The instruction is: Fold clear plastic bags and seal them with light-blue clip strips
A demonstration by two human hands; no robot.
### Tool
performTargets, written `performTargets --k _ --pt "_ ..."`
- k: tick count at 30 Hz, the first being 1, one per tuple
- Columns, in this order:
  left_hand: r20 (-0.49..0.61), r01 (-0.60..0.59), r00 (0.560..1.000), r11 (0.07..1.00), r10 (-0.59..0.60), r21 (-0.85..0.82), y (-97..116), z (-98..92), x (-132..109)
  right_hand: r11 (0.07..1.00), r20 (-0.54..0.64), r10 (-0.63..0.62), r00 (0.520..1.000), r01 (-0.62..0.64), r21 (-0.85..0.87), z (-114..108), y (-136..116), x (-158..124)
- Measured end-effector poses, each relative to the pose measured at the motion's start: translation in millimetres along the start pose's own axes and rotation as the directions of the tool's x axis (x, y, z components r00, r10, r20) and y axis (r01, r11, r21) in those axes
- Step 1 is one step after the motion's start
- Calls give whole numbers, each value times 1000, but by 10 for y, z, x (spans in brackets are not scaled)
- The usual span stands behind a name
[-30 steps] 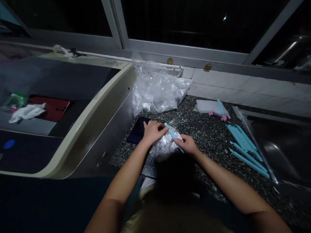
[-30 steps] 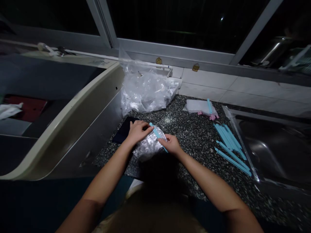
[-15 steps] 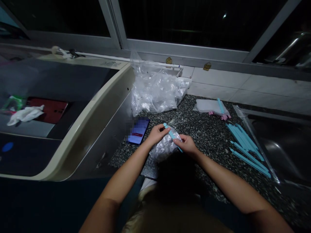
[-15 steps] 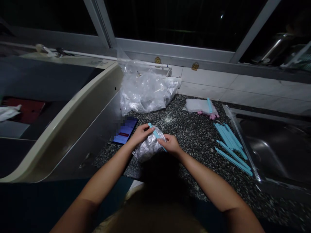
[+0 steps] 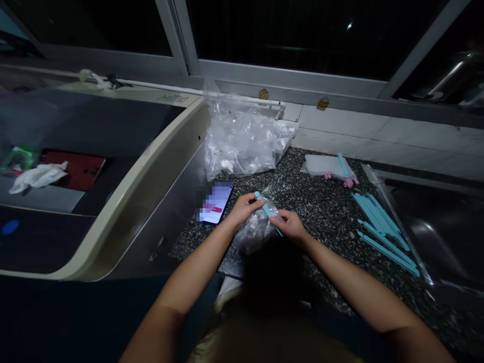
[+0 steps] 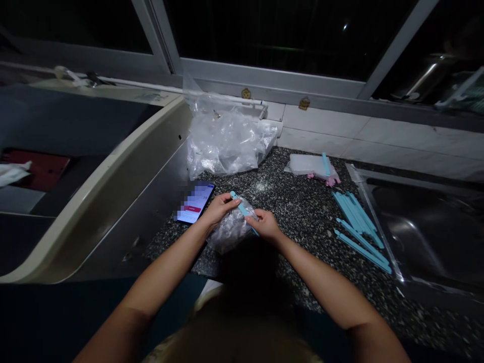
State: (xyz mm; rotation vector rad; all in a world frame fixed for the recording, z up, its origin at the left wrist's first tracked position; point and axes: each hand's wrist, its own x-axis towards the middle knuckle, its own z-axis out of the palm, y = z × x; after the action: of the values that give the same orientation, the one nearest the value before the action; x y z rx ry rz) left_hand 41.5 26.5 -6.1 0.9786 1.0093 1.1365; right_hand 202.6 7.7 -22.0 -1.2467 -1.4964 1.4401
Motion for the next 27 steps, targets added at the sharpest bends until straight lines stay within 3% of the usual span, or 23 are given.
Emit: performTargets --k 20,24,27 --pt "-31 -26 999 1000 26 -4 -47 -14 25 994 -34 -47 998 43 -97 -44 -27 23" --pt "50 -2 999 1000 3 -20 -30 -4 11 982 -35 -89 995 82 -167 -139 -82 33" --pt "155 18 988 997 -29 73 -33 -3 -2 969 -59 -139 988 124 -214 -247 -130 41"
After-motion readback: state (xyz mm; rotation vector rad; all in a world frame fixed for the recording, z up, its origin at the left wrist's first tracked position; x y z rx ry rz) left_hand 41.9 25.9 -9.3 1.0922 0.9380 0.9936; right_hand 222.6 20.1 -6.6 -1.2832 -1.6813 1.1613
